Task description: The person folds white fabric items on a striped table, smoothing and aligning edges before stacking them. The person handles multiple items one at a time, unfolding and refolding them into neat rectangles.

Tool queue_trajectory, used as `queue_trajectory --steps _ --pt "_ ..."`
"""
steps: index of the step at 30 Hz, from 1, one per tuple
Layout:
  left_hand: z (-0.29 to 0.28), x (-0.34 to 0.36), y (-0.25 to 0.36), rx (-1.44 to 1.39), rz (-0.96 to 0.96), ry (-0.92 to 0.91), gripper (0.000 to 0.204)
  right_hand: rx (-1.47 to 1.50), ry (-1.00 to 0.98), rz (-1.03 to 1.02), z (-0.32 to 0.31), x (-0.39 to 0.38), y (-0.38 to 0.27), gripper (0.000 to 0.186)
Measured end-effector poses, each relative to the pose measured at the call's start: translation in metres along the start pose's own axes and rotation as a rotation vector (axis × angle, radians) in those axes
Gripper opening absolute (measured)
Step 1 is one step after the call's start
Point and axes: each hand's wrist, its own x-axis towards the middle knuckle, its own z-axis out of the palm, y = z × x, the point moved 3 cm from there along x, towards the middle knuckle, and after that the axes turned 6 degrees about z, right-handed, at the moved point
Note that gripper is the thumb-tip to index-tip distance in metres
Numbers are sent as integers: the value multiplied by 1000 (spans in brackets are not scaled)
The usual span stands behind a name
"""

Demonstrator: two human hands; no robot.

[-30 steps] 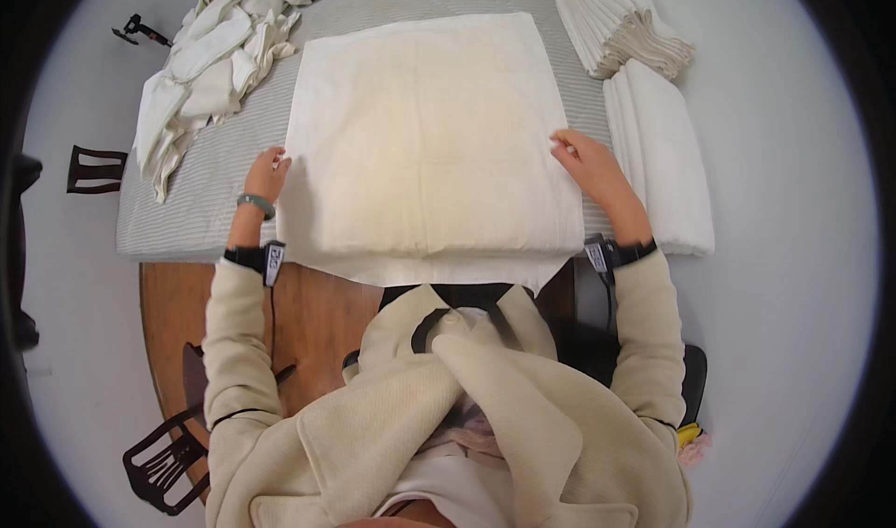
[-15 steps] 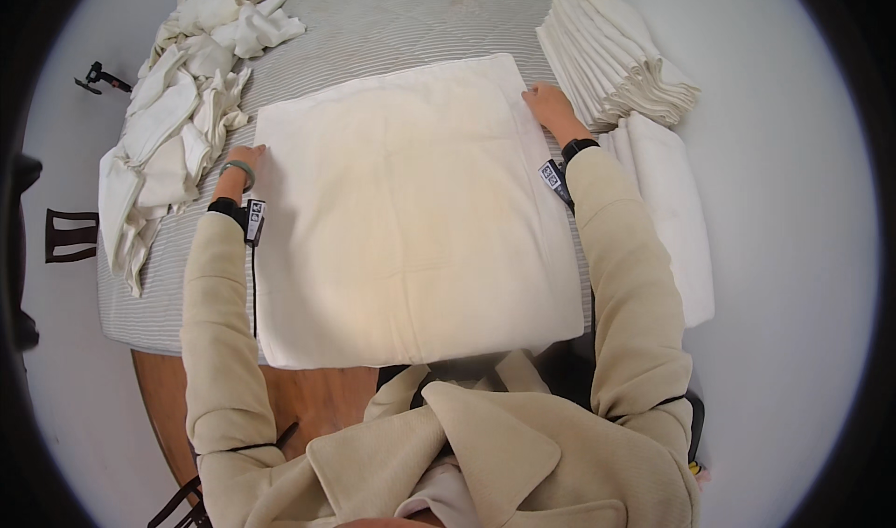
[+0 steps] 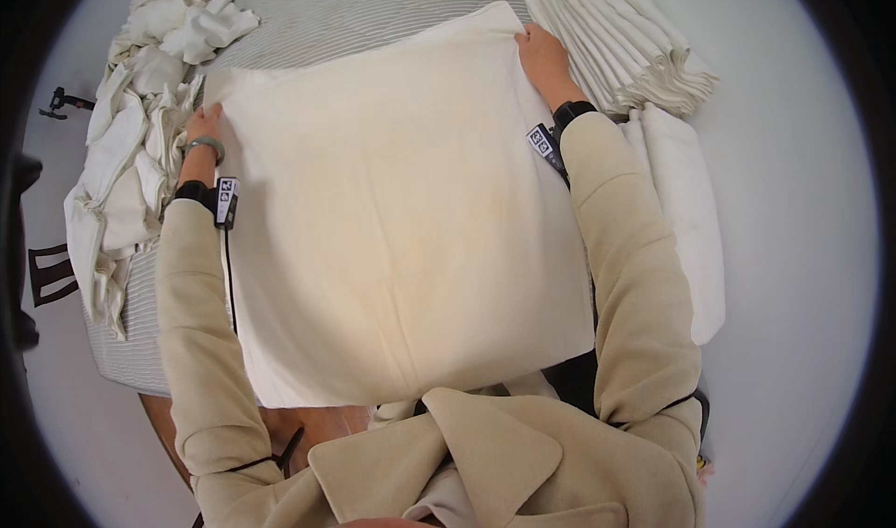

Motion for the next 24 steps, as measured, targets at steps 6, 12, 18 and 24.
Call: queue_trajectory --steps 6,12,18,24 --pt "26 7 25 197 13 90 36 -51 -94 169 27 25 20 35" --pt "38 1 6 524 70 54 54 -2 47 -6 30 2 18 41" --pt "43 -113 38 828 359 -511 60 -42 -319 -287 0 -75 -16 42" --pt "-42 -312 55 853 402 -543 57 -36 -456 -350 -73 -210 -4 34"
